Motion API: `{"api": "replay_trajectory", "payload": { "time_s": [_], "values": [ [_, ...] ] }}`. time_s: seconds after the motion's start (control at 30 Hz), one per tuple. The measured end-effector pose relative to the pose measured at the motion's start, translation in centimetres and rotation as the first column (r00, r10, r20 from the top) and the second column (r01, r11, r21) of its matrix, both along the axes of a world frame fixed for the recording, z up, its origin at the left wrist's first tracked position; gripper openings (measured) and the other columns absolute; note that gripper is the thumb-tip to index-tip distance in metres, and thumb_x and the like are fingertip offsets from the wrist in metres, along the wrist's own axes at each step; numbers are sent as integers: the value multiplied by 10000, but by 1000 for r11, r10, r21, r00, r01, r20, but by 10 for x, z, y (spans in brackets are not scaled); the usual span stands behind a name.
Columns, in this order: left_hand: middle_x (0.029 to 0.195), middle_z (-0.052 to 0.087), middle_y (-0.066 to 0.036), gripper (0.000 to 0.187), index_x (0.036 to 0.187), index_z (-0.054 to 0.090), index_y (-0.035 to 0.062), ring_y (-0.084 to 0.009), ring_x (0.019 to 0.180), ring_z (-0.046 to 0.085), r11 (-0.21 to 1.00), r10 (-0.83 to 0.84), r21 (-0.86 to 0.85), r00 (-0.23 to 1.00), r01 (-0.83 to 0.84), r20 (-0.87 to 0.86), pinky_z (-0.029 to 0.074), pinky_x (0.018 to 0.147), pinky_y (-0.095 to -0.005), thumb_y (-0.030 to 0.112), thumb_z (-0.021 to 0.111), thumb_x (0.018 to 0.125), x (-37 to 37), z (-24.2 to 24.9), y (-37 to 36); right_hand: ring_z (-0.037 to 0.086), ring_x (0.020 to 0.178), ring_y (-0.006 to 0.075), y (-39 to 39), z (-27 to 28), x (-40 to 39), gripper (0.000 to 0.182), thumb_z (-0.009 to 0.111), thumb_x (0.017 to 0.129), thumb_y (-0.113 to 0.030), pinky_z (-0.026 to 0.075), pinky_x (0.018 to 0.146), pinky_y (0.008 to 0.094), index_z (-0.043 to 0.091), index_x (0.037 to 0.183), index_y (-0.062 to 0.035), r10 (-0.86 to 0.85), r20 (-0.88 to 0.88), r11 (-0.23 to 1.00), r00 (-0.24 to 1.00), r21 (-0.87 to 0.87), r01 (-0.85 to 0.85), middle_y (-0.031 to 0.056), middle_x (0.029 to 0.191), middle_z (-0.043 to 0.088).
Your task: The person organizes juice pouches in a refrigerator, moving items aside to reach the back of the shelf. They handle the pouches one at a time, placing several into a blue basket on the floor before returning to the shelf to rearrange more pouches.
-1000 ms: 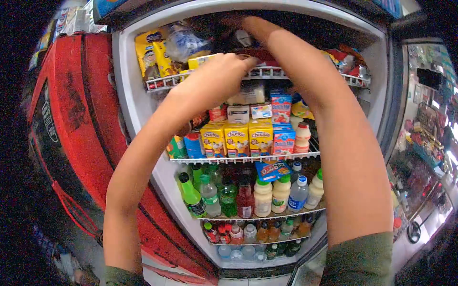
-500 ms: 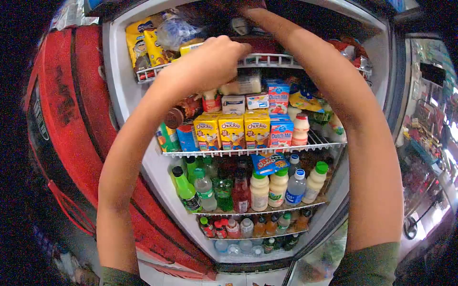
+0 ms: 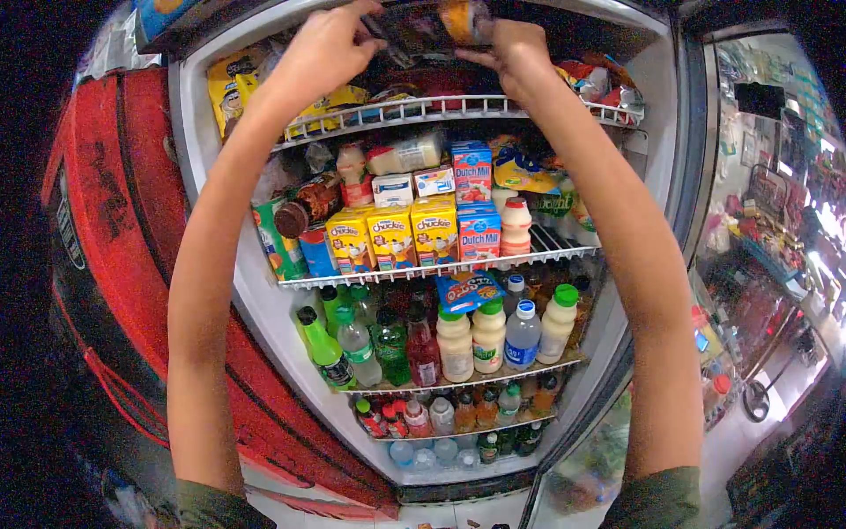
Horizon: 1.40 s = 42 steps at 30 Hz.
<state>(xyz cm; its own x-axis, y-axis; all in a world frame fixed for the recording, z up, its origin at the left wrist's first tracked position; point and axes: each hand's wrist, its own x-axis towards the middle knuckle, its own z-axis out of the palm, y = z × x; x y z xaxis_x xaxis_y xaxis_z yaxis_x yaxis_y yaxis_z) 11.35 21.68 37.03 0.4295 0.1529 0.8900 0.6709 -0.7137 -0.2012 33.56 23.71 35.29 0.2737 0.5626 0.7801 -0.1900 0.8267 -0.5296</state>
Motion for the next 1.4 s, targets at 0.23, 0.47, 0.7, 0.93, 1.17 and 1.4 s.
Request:
{"api": "replay_trajectory", "payload": {
  "time_s": [0.23, 0.47, 0.7, 0.93, 1.17, 1.4],
  "values": [
    [972, 666, -220, 324, 1094, 614, -33, -364, 887, 630, 995, -98, 17, 995, 98, 11, 487, 810, -417, 170, 572, 844, 15, 1, 33, 695, 802, 200, -53, -16, 3, 285, 617, 862, -268, 504, 756, 296, 701, 1047, -68, -933, 274, 345, 234, 494, 798, 169, 871, 705],
    [966, 682, -205, 304, 1012, 656, -19, -278, 908, 645, 950, -36, -306, 955, -58, -294, 480, 852, -375, 217, 553, 850, 34, -7, 46, 684, 762, 334, -53, -39, 2, 269, 591, 859, -231, 523, 708, 353, 703, 1008, -37, -904, 425, 332, 54, 616, 715, 229, 825, 659],
    [1009, 699, -157, 402, 1171, 645, 42, -220, 810, 645, 895, -61, -417, 882, -160, -468, 516, 760, -381, 153, 517, 807, 44, 2, 54, 673, 857, 357, -51, -16, -2, 297, 626, 824, -240, 522, 793, 400, 708, 1038, -51, -637, 755, 471, -153, 539, 698, 242, 921, 671],
    [927, 710, -98, 411, 1102, 698, 69, -168, 757, 626, 823, -7, -448, 784, -348, -621, 526, 701, -341, 38, 482, 754, 43, 25, 34, 674, 827, 310, -42, 3, 17, 331, 741, 721, -227, 524, 780, 380, 717, 979, -21, -670, 678, 383, -303, 665, 641, 184, 919, 696],
    [945, 712, -112, 360, 1116, 693, 67, -177, 794, 631, 867, -197, -444, 663, -226, -722, 522, 739, -337, 73, 522, 799, 41, 50, 94, 612, 881, 397, -50, -2, 16, 292, 690, 788, -288, 482, 834, 448, 702, 897, -18, -754, 611, 410, -243, 726, 552, 233, 949, 650],
    [1047, 691, -139, 442, 1124, 659, 21, -227, 949, 634, 924, -164, -364, 740, -116, -652, 478, 888, -339, 355, 687, 837, 36, 23, 60, 624, 641, 372, -81, -19, 3, 165, 644, 761, -114, 491, 581, 383, 664, 765, 50, -974, 199, 221, 107, 738, 638, 236, 696, 615]
  ]
}}
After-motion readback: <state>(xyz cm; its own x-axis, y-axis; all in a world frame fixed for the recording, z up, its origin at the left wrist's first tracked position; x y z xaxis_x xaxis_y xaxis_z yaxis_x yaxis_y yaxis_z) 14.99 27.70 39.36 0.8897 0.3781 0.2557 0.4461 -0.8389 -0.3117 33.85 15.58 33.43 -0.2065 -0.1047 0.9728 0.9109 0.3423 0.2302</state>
